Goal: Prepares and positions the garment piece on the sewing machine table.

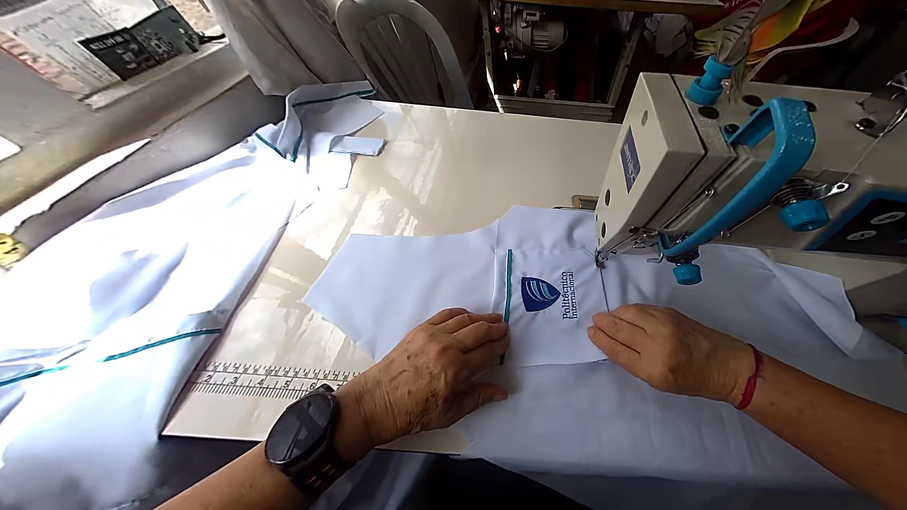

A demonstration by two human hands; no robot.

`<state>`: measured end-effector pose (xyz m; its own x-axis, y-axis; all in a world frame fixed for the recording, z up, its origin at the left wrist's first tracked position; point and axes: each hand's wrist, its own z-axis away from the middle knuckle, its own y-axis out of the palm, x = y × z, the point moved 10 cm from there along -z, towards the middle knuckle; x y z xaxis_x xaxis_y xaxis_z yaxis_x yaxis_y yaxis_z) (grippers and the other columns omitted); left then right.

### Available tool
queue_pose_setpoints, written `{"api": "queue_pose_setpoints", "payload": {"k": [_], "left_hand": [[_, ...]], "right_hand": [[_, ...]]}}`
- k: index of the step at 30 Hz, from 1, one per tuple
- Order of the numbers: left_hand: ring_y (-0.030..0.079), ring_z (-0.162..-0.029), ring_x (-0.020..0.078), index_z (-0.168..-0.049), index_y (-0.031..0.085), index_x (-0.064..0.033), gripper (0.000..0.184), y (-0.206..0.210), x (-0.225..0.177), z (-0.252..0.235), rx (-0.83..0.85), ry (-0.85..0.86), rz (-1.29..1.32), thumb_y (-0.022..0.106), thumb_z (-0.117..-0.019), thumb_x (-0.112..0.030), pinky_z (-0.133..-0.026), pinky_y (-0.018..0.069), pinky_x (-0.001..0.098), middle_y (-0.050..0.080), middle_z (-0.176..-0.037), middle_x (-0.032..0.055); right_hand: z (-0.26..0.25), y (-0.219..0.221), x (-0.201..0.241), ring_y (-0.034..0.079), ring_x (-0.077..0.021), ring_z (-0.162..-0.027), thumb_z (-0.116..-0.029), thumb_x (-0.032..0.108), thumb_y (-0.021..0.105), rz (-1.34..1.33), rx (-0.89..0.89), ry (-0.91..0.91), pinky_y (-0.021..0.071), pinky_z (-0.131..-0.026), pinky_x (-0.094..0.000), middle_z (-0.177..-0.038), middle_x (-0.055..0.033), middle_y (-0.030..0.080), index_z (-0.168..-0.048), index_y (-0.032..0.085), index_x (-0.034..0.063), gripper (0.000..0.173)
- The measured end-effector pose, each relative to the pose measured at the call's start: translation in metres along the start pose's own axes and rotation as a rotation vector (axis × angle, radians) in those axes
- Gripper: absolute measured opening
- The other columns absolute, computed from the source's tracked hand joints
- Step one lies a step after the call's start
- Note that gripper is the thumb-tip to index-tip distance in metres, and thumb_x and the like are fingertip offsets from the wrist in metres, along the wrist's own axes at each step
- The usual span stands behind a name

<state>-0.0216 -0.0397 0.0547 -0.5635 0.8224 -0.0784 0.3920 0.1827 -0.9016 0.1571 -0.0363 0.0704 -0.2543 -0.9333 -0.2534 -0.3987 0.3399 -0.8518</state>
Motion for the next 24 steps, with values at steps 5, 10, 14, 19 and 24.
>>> {"api": "queue_pose_setpoints", "payload": {"k": [5, 10, 14, 19, 24], "left_hand": [[0.066, -0.122, 0.0169, -0.122, 0.073, -0.0144, 0.066, 0.001, 0.003, 0.003, -0.004, 0.002, 0.015, 0.046, -0.095, -0.069, -0.103, 0.0508, 0.0351, 0.074, -0.122, 0.0026], [0.065, -0.123, 0.0171, -0.118, 0.076, -0.0151, 0.066, 0.001, 0.002, 0.005, -0.016, -0.007, 0.013, 0.046, -0.0941, -0.07, -0.104, 0.0497, 0.0347, 0.074, -0.122, 0.0023], [0.065, -0.123, 0.0171, -0.116, 0.077, -0.0149, 0.062, 0.002, 0.001, 0.006, -0.033, -0.023, 0.018, 0.047, -0.0958, -0.066, -0.105, 0.0489, 0.0345, 0.074, -0.121, 0.0027], [0.064, -0.124, 0.0172, -0.117, 0.077, -0.0148, 0.061, 0.002, 0.001, 0.006, -0.023, -0.028, 0.012, 0.046, -0.0972, -0.064, -0.105, 0.0493, 0.0348, 0.074, -0.122, 0.0025], [0.065, -0.124, 0.0174, -0.116, 0.076, -0.0146, 0.06, 0.001, 0.001, 0.006, -0.034, -0.023, 0.026, 0.046, -0.0978, -0.063, -0.106, 0.0493, 0.0349, 0.074, -0.122, 0.0028]], "right_hand": [[0.013, -0.005, 0.005, 0.075, -0.0241, -0.089, -0.1016, 0.001, 0.048, -0.003, -0.097, 0.088, 0.059, -0.081, -0.0306, -0.095, -0.0143, 0.078, -0.101, 0.072, 0.0007, 0.024], [0.015, -0.005, -0.002, 0.074, -0.0201, -0.094, -0.1023, 0.003, 0.05, -0.074, -0.102, 0.193, 0.0573, -0.087, -0.0269, -0.097, -0.0102, 0.078, -0.102, 0.072, 0.0046, 0.022], [0.019, -0.005, -0.02, 0.073, -0.0184, -0.101, -0.0975, 0.007, 0.057, -0.155, -0.151, 0.311, 0.0557, -0.09, -0.0239, -0.11, -0.0137, 0.076, -0.11, 0.073, 0.0012, 0.022], [0.013, -0.004, -0.015, 0.072, -0.0198, -0.095, -0.0977, 0.005, 0.055, -0.13, -0.067, 0.24, 0.0567, -0.085, -0.0248, -0.108, -0.013, 0.075, -0.101, 0.076, 0.0, 0.021], [0.005, -0.01, 0.004, 0.072, -0.0222, -0.084, -0.0975, -0.001, 0.05, 0.07, -0.088, 0.144, 0.0578, -0.078, -0.03, -0.089, -0.0111, 0.075, -0.091, 0.074, 0.0, 0.024]]}}
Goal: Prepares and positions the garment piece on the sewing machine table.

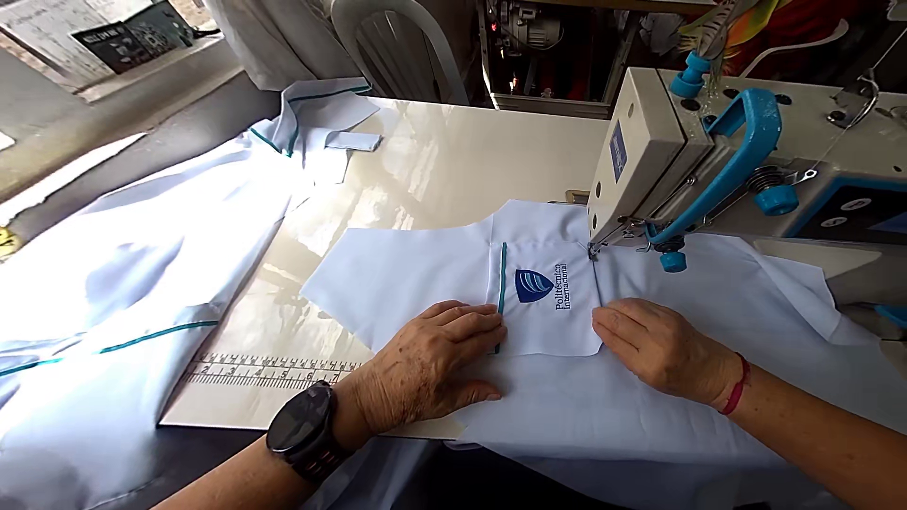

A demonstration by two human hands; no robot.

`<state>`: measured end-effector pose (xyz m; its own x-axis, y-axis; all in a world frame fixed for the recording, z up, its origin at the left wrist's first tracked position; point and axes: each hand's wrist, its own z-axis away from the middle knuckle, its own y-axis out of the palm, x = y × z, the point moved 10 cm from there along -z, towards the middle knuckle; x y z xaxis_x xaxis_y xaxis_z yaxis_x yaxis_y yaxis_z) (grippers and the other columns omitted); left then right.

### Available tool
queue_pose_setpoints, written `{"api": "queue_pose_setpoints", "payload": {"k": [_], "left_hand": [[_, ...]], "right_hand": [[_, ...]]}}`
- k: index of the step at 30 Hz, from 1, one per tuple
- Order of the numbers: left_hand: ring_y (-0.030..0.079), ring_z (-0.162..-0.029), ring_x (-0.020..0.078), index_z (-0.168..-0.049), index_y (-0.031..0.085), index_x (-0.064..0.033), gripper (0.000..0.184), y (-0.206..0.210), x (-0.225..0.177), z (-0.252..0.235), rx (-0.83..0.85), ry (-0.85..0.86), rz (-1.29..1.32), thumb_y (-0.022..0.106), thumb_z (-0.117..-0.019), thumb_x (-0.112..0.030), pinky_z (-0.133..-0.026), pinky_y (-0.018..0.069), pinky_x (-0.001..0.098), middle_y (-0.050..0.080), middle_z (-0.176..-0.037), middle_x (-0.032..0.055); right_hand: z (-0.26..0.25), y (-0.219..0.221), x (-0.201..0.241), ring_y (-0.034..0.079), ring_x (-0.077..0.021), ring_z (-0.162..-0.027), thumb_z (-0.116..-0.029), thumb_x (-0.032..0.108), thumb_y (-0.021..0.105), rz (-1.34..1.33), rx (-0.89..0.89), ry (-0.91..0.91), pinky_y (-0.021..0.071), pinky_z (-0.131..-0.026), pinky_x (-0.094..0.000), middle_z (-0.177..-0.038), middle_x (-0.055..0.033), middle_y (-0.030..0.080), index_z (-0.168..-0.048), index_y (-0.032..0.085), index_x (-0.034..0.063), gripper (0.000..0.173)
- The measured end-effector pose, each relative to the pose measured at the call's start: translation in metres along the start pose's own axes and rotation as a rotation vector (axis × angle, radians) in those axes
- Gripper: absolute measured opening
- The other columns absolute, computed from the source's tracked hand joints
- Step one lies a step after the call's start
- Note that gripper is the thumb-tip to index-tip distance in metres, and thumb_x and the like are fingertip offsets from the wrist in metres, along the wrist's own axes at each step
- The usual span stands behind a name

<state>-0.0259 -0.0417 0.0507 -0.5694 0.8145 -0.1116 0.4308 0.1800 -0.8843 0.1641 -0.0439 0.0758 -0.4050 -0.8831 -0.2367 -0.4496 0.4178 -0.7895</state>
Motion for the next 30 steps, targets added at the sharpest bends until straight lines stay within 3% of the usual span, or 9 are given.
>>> {"api": "queue_pose_setpoints", "payload": {"k": [6, 11, 16, 19, 21, 23, 25, 27, 30], "left_hand": [[0.064, -0.125, 0.0165, -0.117, 0.076, -0.0151, 0.058, 0.0, 0.001, 0.001, -0.003, 0.002, 0.003, 0.046, -0.0982, -0.062, -0.107, 0.0483, 0.0339, 0.074, -0.122, 0.0022], [0.064, -0.125, 0.0161, -0.116, 0.077, -0.0153, 0.059, 0.0, 0.002, 0.001, 0.012, 0.008, 0.004, 0.046, -0.0981, -0.062, -0.107, 0.0481, 0.0338, 0.074, -0.123, 0.0018], [0.068, -0.116, 0.0167, -0.115, 0.076, -0.0158, 0.06, 0.0, 0.002, -0.004, -0.022, -0.024, -0.024, 0.049, -0.0946, -0.066, -0.101, 0.0512, 0.0352, 0.075, -0.115, 0.0018], [0.071, -0.104, 0.0174, -0.112, 0.076, -0.0142, 0.063, -0.002, 0.003, -0.012, -0.034, -0.022, -0.036, 0.052, -0.0895, -0.068, -0.092, 0.0551, 0.0349, 0.076, -0.106, 0.0028], [0.072, -0.097, 0.0149, -0.106, 0.077, -0.0149, 0.049, -0.005, 0.008, -0.018, -0.053, -0.004, -0.021, 0.056, -0.0925, -0.057, -0.086, 0.0565, 0.031, 0.076, -0.1, 0.0016], [0.071, -0.084, 0.0118, -0.097, 0.078, -0.0138, 0.03, -0.009, 0.02, -0.022, -0.116, -0.034, 0.04, 0.057, -0.0917, -0.034, -0.074, 0.0565, 0.0262, 0.075, -0.089, 0.0008], [0.068, -0.071, 0.0036, -0.091, 0.077, -0.0092, 0.023, -0.011, 0.043, -0.025, -0.183, -0.195, 0.212, 0.06, -0.0913, -0.024, -0.066, 0.0544, 0.0196, 0.073, -0.079, -0.0011], [0.065, -0.068, -0.0047, -0.097, 0.075, -0.0079, 0.014, -0.005, 0.069, -0.023, -0.177, -0.429, 0.498, 0.068, -0.0896, -0.018, -0.065, 0.0547, 0.013, 0.072, -0.078, -0.0064], [0.065, -0.064, -0.0038, -0.096, 0.073, -0.0112, 0.012, 0.003, 0.085, -0.021, -0.161, -0.653, 0.743, 0.072, -0.0854, -0.005, -0.061, 0.0544, 0.0137, 0.072, -0.074, -0.0091]], "right_hand": [[0.016, 0.005, -0.012, 0.071, -0.02, -0.086, -0.0967, 0.01, 0.057, -0.042, -0.081, 0.227, 0.0562, -0.081, -0.0295, -0.092, -0.0068, 0.077, -0.091, 0.076, 0.0074, 0.02], [0.018, 0.008, -0.018, 0.07, -0.0216, -0.106, -0.0979, 0.011, 0.058, -0.165, -0.04, 0.221, 0.0536, -0.097, -0.0298, -0.103, -0.0084, 0.077, -0.093, 0.077, 0.0063, 0.021], [0.015, 0.005, -0.016, 0.072, -0.0192, -0.092, -0.0995, 0.008, 0.057, -0.162, -0.08, 0.193, 0.0561, -0.087, -0.0262, -0.093, -0.0092, 0.076, -0.096, 0.074, 0.0054, 0.017], [0.017, 0.008, -0.037, 0.069, -0.0108, -0.079, -0.0916, 0.01, 0.064, -0.303, -0.159, 0.411, 0.0547, -0.076, -0.019, -0.083, -0.0047, 0.074, -0.099, 0.075, 0.0023, 0.016], [0.024, 0.019, -0.063, 0.07, -0.0018, -0.074, -0.0845, 0.01, 0.07, -0.556, -0.111, 0.706, 0.0562, -0.07, -0.0154, -0.084, 0.0004, 0.076, -0.108, 0.072, 0.0013, 0.025], [0.027, 0.031, -0.079, 0.069, -0.0013, -0.071, -0.0841, 0.004, 0.074, -0.781, -0.017, 0.91, 0.0566, -0.067, -0.0178, -0.081, 0.0008, 0.075, -0.113, 0.068, 0.0016, 0.029], [0.025, 0.039, -0.084, 0.066, -0.0013, -0.068, -0.0856, 0.001, 0.075, -0.875, 0.074, 0.996, 0.0543, -0.066, -0.018, -0.077, 0.0005, 0.072, -0.11, 0.068, 0.0016, 0.025], [0.025, 0.045, -0.088, 0.065, -0.0011, -0.067, -0.0867, 0.0, 0.075, -0.946, 0.138, 1.065, 0.0528, -0.065, -0.0184, -0.076, 0.0003, 0.071, -0.104, 0.068, 0.0013, 0.019], [0.028, 0.052, -0.093, 0.066, -0.0033, -0.066, -0.0861, -0.003, 0.075, -1.039, 0.149, 1.132, 0.054, -0.064, -0.0196, -0.073, -0.0008, 0.07, -0.096, 0.067, 0.0013, 0.014]]}}
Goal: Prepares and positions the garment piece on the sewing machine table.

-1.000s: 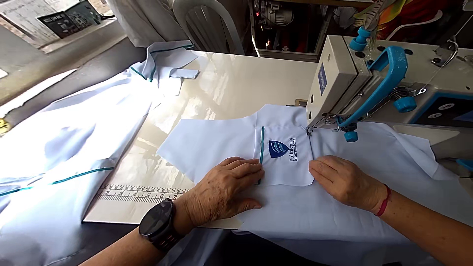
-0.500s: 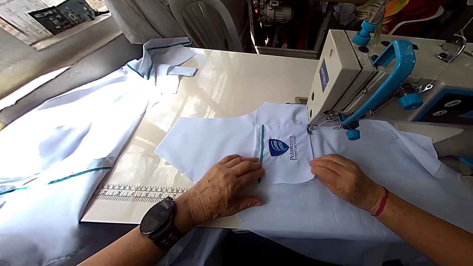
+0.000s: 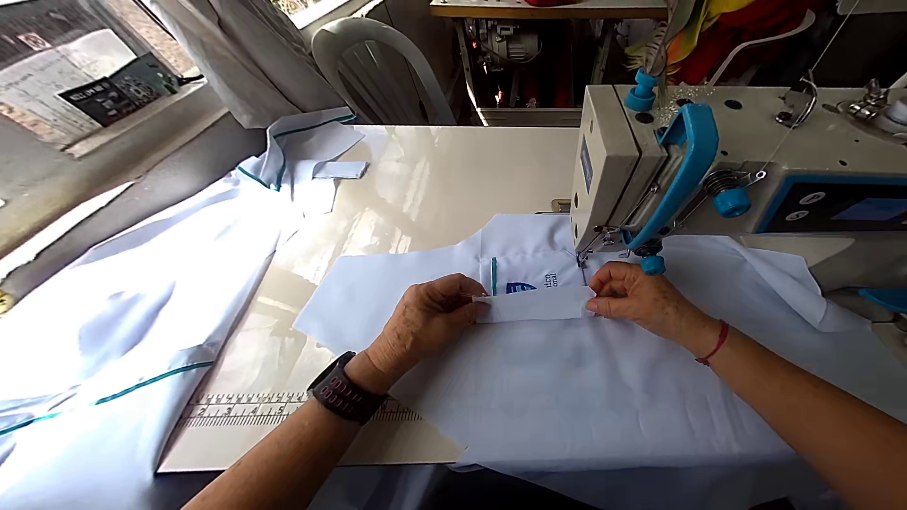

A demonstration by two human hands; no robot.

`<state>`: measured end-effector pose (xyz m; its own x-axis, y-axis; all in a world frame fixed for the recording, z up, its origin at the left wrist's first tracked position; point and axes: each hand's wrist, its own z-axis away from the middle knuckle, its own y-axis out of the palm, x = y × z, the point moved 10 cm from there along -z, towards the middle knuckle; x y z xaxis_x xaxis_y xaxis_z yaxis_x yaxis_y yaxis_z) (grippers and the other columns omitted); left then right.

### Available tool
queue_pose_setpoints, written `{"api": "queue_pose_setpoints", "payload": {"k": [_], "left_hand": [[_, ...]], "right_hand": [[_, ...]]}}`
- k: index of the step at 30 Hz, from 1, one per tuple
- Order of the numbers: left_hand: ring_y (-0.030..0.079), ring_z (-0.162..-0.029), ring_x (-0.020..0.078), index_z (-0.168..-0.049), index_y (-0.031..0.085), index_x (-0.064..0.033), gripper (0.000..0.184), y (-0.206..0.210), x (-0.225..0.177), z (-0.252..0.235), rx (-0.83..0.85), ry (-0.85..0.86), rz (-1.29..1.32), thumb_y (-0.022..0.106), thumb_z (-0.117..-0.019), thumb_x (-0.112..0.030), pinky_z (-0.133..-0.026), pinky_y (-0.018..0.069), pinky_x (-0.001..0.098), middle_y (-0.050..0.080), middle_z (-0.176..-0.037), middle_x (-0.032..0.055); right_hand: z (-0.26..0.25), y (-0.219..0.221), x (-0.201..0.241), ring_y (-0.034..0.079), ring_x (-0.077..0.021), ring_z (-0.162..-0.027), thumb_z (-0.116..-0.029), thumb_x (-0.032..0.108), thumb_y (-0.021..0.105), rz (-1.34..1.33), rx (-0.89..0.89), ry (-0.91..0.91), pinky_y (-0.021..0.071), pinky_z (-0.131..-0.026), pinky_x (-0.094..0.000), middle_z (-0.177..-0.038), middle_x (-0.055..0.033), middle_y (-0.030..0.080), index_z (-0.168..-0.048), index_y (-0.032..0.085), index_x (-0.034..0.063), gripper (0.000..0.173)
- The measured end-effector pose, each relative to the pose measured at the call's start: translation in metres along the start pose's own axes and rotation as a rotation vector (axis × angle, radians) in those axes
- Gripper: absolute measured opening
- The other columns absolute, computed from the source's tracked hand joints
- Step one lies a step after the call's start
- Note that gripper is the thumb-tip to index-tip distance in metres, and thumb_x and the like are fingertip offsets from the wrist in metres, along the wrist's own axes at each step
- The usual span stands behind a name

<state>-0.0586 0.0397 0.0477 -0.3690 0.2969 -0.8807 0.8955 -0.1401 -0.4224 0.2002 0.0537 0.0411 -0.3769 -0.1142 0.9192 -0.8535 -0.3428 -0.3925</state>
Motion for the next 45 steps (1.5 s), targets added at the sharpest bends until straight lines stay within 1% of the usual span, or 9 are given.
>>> {"api": "queue_pose_setpoints", "payload": {"k": [7, 16, 21, 26, 34, 37, 39, 41, 45], "left_hand": [[0.066, -0.067, -0.0022, -0.091, 0.076, -0.0085, 0.018, -0.002, -0.003, 0.0, 0.024, -0.041, 0.075, 0.071, -0.0824, 0.007, -0.063, 0.0556, 0.0145, 0.073, -0.077, -0.0064], [0.069, -0.072, -0.0031, -0.093, 0.077, -0.0094, 0.019, 0.0, -0.003, 0.009, -0.007, 0.073, 0.086, 0.069, -0.0803, 0.001, -0.068, 0.0571, 0.0132, 0.075, -0.082, -0.0076], [0.065, -0.066, -0.0038, -0.09, 0.077, -0.0091, 0.019, -0.002, -0.004, 0.01, -0.049, 0.045, 0.061, 0.068, -0.0781, 0.002, -0.062, 0.0539, 0.0121, 0.073, -0.076, -0.0071], [0.069, -0.077, -0.0029, -0.087, 0.078, -0.0089, 0.017, -0.002, -0.005, 0.012, -0.041, 0.098, 0.012, 0.067, -0.0791, 0.001, -0.069, 0.0564, 0.0127, 0.076, -0.088, -0.0047], [0.065, -0.075, -0.0066, -0.089, 0.077, -0.0111, 0.017, 0.001, -0.01, 0.01, 0.028, 0.098, -0.126, 0.061, -0.0843, -0.013, -0.066, 0.0538, 0.0117, 0.073, -0.085, -0.0088], [0.067, -0.075, -0.0052, -0.085, 0.077, -0.0125, 0.014, 0.004, -0.015, 0.01, 0.031, 0.123, -0.164, 0.07, -0.0861, -0.024, -0.068, 0.056, 0.0128, 0.073, -0.083, -0.0092], [0.066, -0.072, -0.0053, -0.082, 0.076, -0.0121, 0.009, 0.005, -0.018, 0.009, -0.001, 0.146, -0.206, 0.074, -0.0825, -0.021, -0.066, 0.0551, 0.0117, 0.072, -0.081, -0.0081], [0.066, -0.07, -0.0051, -0.083, 0.074, -0.0111, 0.008, 0.007, -0.018, 0.009, -0.015, 0.159, -0.24, 0.076, -0.0788, -0.018, -0.066, 0.0548, 0.0115, 0.071, -0.079, -0.0073], [0.067, -0.073, -0.003, -0.1, 0.069, -0.0051, 0.025, 0.011, -0.019, 0.012, -0.003, 0.193, -0.247, 0.075, -0.0781, -0.013, -0.07, 0.0551, 0.0131, 0.071, -0.081, -0.0042]], "right_hand": [[-0.004, 0.002, -0.001, 0.065, -0.0033, -0.063, -0.0848, -0.011, 0.071, -0.102, 0.018, -0.008, 0.0545, -0.062, -0.0173, -0.07, 0.0015, 0.069, -0.086, 0.07, 0.0039, 0.015], [-0.006, 0.002, -0.003, 0.067, -0.0052, -0.064, -0.0862, -0.013, 0.068, -0.156, 0.06, 0.066, 0.0567, -0.063, -0.0187, -0.071, -0.0006, 0.071, -0.087, 0.072, 0.0023, 0.016], [-0.007, 0.002, -0.004, 0.066, -0.0046, -0.062, -0.0849, -0.013, 0.068, -0.15, 0.06, 0.068, 0.0551, -0.061, -0.0175, -0.07, 0.0, 0.071, -0.084, 0.073, 0.0031, 0.017], [-0.007, 0.002, -0.002, 0.066, -0.0042, -0.063, -0.0852, -0.013, 0.068, -0.135, 0.065, 0.056, 0.0554, -0.062, -0.0174, -0.07, 0.0001, 0.072, -0.084, 0.075, 0.0033, 0.018], [-0.004, 0.003, 0.008, 0.062, 0.0018, -0.065, -0.088, -0.005, 0.067, 0.078, 0.086, -0.063, 0.0498, -0.062, -0.0144, -0.073, 0.0033, 0.071, -0.087, 0.078, 0.006, 0.016], [0.0, 0.005, 0.018, 0.059, 0.0042, -0.064, -0.0893, 0.006, 0.059, 0.225, 0.083, -0.208, 0.047, -0.059, -0.0135, -0.073, 0.0047, 0.069, -0.089, 0.078, 0.0071, 0.019], [0.003, 0.007, 0.02, 0.062, 0.0039, -0.065, -0.0896, 0.013, 0.068, 0.223, 0.06, -0.194, 0.0507, -0.061, -0.0128, -0.073, 0.0043, 0.07, -0.088, 0.076, 0.0073, 0.01], [0.005, 0.008, 0.016, 0.063, -0.001, -0.064, -0.0851, 0.01, 0.078, 0.221, 0.005, -0.142, 0.0525, -0.061, -0.017, -0.072, 0.0008, 0.069, -0.088, 0.073, 0.0059, 0.007], [0.011, 0.011, 0.019, 0.065, -0.0069, -0.067, -0.0812, 0.004, 0.079, 0.305, -0.043, -0.218, 0.0538, -0.062, -0.0212, -0.079, -0.0039, 0.069, -0.102, 0.071, 0.0028, 0.022]]}}
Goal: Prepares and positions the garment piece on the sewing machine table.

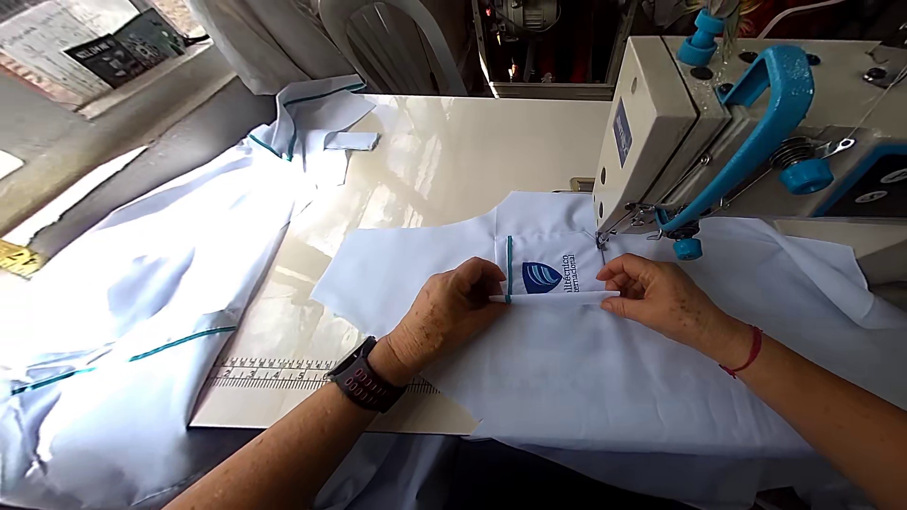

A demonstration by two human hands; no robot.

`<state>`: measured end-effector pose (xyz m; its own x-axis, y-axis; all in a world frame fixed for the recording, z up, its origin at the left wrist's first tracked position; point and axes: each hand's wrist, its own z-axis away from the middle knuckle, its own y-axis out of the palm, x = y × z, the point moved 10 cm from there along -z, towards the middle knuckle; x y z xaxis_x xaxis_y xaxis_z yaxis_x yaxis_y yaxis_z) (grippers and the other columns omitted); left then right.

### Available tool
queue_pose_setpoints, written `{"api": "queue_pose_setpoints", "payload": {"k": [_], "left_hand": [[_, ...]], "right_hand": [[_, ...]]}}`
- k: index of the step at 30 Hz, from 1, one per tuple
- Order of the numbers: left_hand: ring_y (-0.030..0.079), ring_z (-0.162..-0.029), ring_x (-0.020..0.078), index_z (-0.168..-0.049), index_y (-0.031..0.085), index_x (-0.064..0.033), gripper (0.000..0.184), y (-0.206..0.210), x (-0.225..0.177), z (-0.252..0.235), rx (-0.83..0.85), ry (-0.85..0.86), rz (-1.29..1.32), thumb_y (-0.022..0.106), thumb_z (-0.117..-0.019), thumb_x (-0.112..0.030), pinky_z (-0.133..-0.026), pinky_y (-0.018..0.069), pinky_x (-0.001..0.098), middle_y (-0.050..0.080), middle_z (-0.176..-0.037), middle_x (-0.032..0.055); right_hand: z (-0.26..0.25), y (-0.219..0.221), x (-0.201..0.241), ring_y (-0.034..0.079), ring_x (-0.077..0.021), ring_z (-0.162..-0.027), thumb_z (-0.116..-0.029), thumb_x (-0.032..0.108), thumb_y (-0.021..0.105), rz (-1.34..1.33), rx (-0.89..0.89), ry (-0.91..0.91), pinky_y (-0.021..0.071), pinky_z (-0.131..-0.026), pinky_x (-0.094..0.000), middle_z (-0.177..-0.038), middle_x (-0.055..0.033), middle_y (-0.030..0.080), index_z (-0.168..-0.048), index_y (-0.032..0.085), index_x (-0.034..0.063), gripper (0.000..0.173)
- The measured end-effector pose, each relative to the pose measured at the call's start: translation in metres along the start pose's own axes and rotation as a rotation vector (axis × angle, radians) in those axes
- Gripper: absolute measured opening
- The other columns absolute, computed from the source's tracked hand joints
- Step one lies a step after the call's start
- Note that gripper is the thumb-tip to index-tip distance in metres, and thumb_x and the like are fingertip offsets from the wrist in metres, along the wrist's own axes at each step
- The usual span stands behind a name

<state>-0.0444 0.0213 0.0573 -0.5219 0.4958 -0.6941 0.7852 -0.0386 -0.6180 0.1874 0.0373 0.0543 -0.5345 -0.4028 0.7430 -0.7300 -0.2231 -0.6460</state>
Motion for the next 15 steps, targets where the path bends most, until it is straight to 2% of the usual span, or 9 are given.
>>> {"api": "queue_pose_setpoints", "payload": {"k": [1, 3, 5, 7, 10, 13, 15], "left_hand": [[0.067, -0.075, -0.002, -0.102, 0.07, -0.0037, 0.025, 0.0, -0.003, 0.001, -0.002, 0.04, -0.021, 0.074, -0.079, -0.012, -0.071, 0.0551, 0.0134, 0.071, -0.082, -0.003], [0.069, -0.083, 0.0027, -0.091, 0.075, -0.0047, 0.014, 0.0, -0.015, 0.005, -0.009, 0.228, -0.127, 0.069, -0.0812, -0.012, -0.077, 0.0553, 0.0162, 0.074, -0.087, 0.0009], [0.07, -0.093, 0.0121, -0.087, 0.078, -0.0076, 0.015, 0.004, -0.028, 0.011, 0.07, 0.453, -0.232, 0.063, -0.0874, -0.009, -0.084, 0.0556, 0.0229, 0.075, -0.092, 0.0052], [0.07, -0.102, 0.0162, -0.094, 0.08, -0.0095, 0.024, 0.006, -0.031, 0.018, 0.192, 0.582, -0.277, 0.056, -0.0906, -0.004, -0.091, 0.0558, 0.027, 0.075, -0.1, 0.0055], [0.069, -0.11, 0.0188, -0.103, 0.081, -0.0111, 0.033, 0.004, -0.025, 0.021, 0.292, 0.565, -0.243, 0.054, -0.0888, 0.0, -0.097, 0.0543, 0.0328, 0.076, -0.109, 0.0053], [0.068, -0.11, 0.0201, -0.104, 0.081, -0.0117, 0.037, 0.004, -0.019, 0.018, 0.329, 0.496, -0.186, 0.052, -0.0827, -0.003, -0.094, 0.0539, 0.0383, 0.075, -0.11, 0.0052], [0.067, -0.108, 0.0202, -0.104, 0.081, -0.0121, 0.036, 0.005, -0.019, 0.017, 0.334, 0.474, -0.158, 0.053, -0.0821, -0.009, -0.091, 0.0528, 0.0409, 0.074, -0.11, 0.0051]], "right_hand": [[0.002, 0.0, 0.004, 0.065, -0.0058, -0.068, -0.081, 0.005, 0.077, 0.03, -0.025, -0.069, 0.0537, -0.062, -0.0196, -0.08, -0.003, 0.07, -0.1, 0.074, 0.0034, 0.019], [0.01, 0.0, 0.016, 0.064, -0.0025, -0.074, -0.0799, 0.009, 0.07, 0.149, -0.118, -0.296, 0.0529, -0.066, -0.0146, -0.081, 0.0005, 0.069, -0.088, 0.079, 0.0084, 0.012], [0.023, 0.005, 0.031, 0.064, -0.0105, -0.081, -0.0845, 0.01, 0.063, 0.304, -0.174, -0.535, 0.0522, -0.072, -0.0201, -0.083, -0.0023, 0.069, -0.086, 0.08, 0.0093, 0.017], [0.036, 0.014, 0.043, 0.065, -0.019, -0.085, -0.0925, 0.006, 0.057, 0.461, -0.163, -0.687, 0.0547, -0.075, -0.027, -0.086, -0.0062, 0.069, -0.09, 0.079, 0.0076, 0.022], [0.047, 0.02, 0.042, 0.067, -0.0237, -0.091, -0.0965, 0.002, 0.054, 0.527, -0.139, -0.736, 0.0554, -0.08, -0.0317, -0.092, -0.0092, 0.071, -0.098, 0.078, 0.0061, 0.025], [0.047, 0.019, 0.037, 0.067, -0.0237, -0.092, -0.0966, 0.002, 0.053, 0.511, -0.143, -0.731, 0.0554, -0.083, -0.0308, -0.091, -0.0087, 0.072, -0.099, 0.079, 0.0069, 0.026], [0.046, 0.019, 0.036, 0.067, -0.023, -0.092, -0.0969, 0.003, 0.053, 0.501, -0.146, -0.723, 0.0549, -0.083, -0.0298, -0.091, -0.0083, 0.072, -0.099, 0.079, 0.0077, 0.027]]}}
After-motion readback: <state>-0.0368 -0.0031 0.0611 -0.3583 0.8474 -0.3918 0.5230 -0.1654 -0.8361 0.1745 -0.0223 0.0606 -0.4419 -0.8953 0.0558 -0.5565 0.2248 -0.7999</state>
